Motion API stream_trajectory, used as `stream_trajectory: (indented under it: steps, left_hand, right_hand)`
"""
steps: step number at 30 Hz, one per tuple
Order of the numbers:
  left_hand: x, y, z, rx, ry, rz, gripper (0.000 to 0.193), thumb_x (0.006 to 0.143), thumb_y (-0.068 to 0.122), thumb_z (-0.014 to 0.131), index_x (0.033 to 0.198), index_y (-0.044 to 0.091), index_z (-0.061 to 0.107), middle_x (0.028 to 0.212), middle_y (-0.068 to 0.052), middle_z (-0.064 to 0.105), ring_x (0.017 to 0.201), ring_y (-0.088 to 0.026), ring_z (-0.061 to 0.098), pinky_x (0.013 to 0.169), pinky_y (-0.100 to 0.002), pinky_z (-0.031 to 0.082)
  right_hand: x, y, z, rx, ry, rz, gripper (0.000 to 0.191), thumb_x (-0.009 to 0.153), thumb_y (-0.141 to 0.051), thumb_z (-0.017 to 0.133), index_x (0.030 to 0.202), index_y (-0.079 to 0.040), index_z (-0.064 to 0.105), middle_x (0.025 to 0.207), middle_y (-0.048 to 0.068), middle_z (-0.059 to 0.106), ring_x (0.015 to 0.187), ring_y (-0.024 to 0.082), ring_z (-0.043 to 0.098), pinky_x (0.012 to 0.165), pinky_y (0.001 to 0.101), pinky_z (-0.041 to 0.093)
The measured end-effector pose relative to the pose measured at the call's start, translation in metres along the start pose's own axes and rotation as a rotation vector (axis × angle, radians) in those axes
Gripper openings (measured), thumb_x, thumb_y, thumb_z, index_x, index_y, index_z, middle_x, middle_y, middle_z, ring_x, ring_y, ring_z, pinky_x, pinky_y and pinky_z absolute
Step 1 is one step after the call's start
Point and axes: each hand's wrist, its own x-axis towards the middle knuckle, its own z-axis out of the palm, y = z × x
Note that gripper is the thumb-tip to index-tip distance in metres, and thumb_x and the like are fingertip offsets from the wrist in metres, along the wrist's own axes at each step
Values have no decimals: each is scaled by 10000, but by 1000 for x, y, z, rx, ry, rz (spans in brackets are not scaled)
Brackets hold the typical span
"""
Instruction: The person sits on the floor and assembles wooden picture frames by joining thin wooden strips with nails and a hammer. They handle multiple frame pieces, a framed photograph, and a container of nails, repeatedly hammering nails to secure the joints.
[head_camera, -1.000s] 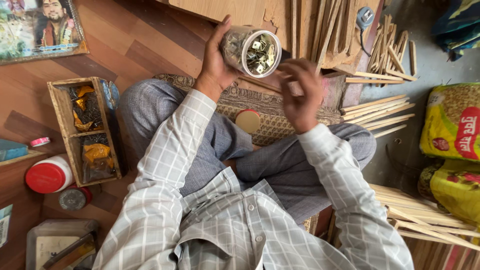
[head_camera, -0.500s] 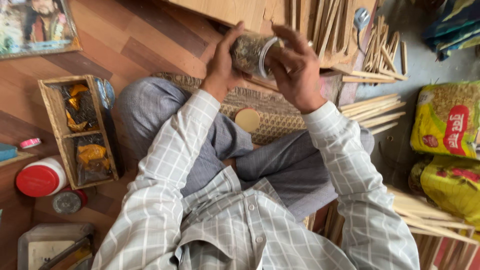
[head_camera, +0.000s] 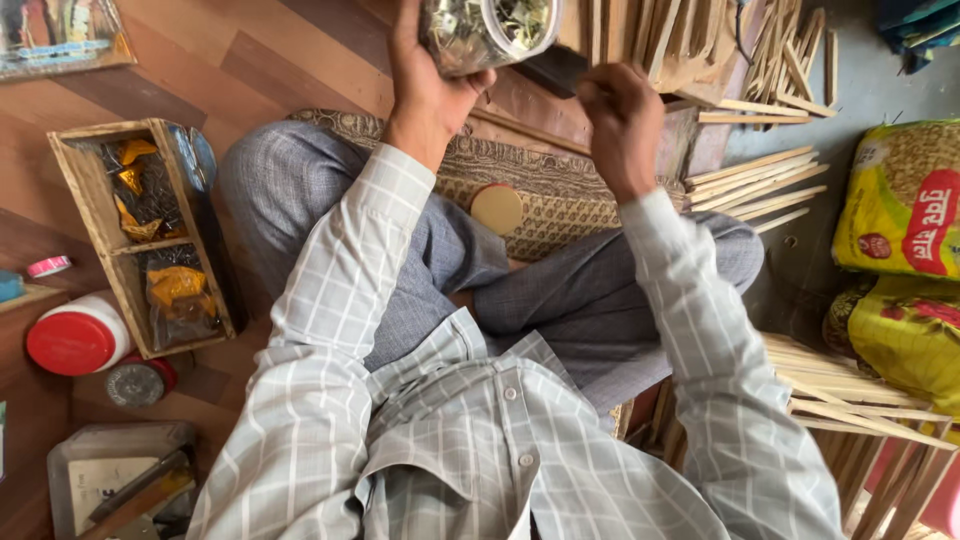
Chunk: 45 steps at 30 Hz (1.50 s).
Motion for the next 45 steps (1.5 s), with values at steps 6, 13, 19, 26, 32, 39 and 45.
stream_trajectory:
  steps: [6, 13, 19, 26, 32, 39, 45]
  left_hand:
    - [-17, 19, 25, 73, 60, 95, 625, 823, 620, 639, 1219, 138, 615, 1065, -72, 711, 901, -231, 734, 476, -346, 537]
    - [-15, 18, 33, 37, 39, 48, 698, 848, 636, 655, 1242, 61, 617, 1014, -89, 723, 823, -221, 748, 488, -336, 538]
    - [-19, 13, 34, 57, 10, 10, 668, 840, 614, 673, 1214, 61, 632, 1011, -87, 722, 828, -222, 750, 493, -334, 548]
    - [-26, 18, 43, 108, 56, 33, 655, 864, 613, 657, 1199, 52, 623, 998, -129, 720, 804, -244, 763, 500, -343, 575]
    - [-32, 17, 51, 69, 17, 47, 544, 917, 513, 590, 1202, 50, 599, 1058, -111, 719, 892, -237, 779, 688, -392, 672]
    - [-22, 10, 38, 344, 28, 428, 546, 1014, 505, 585, 1205, -5, 628, 1115, -137, 630, 1041, -216, 664, 894, -371, 568]
    - [-10, -17, 22, 550, 103, 738, 512, 1050, 490, 480, 1206, 23, 623, 1191, -110, 631, 1164, -235, 606, 1020, -378, 483]
  right_hand:
    - [91, 20, 38, -548, -25, -165, 76, 991, -77, 766, 967, -127, 818, 898, 68, 742, 759, 224, 667, 726, 422, 545]
    - [-2, -1, 41, -944, -356, -500, 657, 856, 25, 699, 1447, 143, 437, 1114, 341, 646, 729, 302, 619, 705, 399, 569]
    - [-75, -31, 57, -588, -945, -276, 913, 794, -60, 793, 1607, -129, 385, 1526, 160, 474, 1000, 347, 721, 831, 433, 611]
    - [-2, -61, 13, 294, -154, 78, 967, 877, -133, 764, 1659, -95, 196, 1524, 215, 514, 1271, 322, 663, 1069, 429, 623]
    - [34, -79, 6, 372, -193, -142, 945, 1018, -411, 762, 1694, -116, 172, 1731, 200, 275, 1581, 366, 383, 1352, 520, 360]
    - [42, -88, 32, 39, -112, -233, 853, 1066, -683, 407, 1705, -149, 219, 1675, 158, 302, 1557, 289, 391, 1292, 441, 403]
    - [25, -52, 69, 475, 76, -29, 787, 1114, -552, 532, 1665, -77, 231, 1761, 210, 193, 1615, 368, 230, 1330, 467, 262]
